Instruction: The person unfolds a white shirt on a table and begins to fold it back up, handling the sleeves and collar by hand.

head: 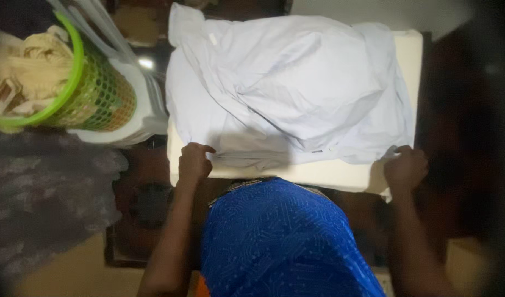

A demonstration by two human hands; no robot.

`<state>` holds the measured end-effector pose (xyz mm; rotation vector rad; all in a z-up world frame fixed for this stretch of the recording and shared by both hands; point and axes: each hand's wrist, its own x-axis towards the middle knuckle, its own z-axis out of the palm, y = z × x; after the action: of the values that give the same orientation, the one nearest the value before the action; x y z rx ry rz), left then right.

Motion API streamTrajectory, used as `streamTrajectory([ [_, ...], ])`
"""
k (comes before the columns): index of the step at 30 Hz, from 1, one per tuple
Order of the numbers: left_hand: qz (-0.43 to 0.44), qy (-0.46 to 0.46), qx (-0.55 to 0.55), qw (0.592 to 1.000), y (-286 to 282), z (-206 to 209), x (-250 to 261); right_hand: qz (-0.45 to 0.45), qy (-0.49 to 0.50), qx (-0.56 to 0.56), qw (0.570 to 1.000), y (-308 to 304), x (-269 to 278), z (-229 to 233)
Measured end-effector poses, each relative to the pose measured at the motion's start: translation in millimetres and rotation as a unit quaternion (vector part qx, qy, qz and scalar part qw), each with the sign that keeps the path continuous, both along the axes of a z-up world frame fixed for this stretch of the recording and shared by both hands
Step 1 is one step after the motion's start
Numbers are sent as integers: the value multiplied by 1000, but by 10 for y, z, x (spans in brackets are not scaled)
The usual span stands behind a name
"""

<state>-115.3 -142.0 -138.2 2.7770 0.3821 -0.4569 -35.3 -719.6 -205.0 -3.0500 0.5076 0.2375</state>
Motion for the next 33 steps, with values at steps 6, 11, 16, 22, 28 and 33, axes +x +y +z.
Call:
streamTrajectory([
  [6, 50, -49, 8, 998, -237, -66, -25, 134, -57, 194, 970, 964, -145, -119],
  [11, -15, -137, 31, 990, -385, -492, 22, 354, 69, 216, 908, 2029, -139, 508],
  [16, -23, -104, 23, 994, -384, -496, 24, 398, 59, 139, 905, 2357, -252, 952],
  [22, 43, -73, -45, 995, -500, -38, 27, 365, 8, 120, 923, 2152, -303, 777],
  [28, -100, -271, -78, 954, -683, -136, 139, 328, -22, 216, 919, 2136, -178, 667],
  [33, 81, -340, -161, 923, -663, -746, 819, 307, 65, 257, 914, 2268, -103, 838],
])
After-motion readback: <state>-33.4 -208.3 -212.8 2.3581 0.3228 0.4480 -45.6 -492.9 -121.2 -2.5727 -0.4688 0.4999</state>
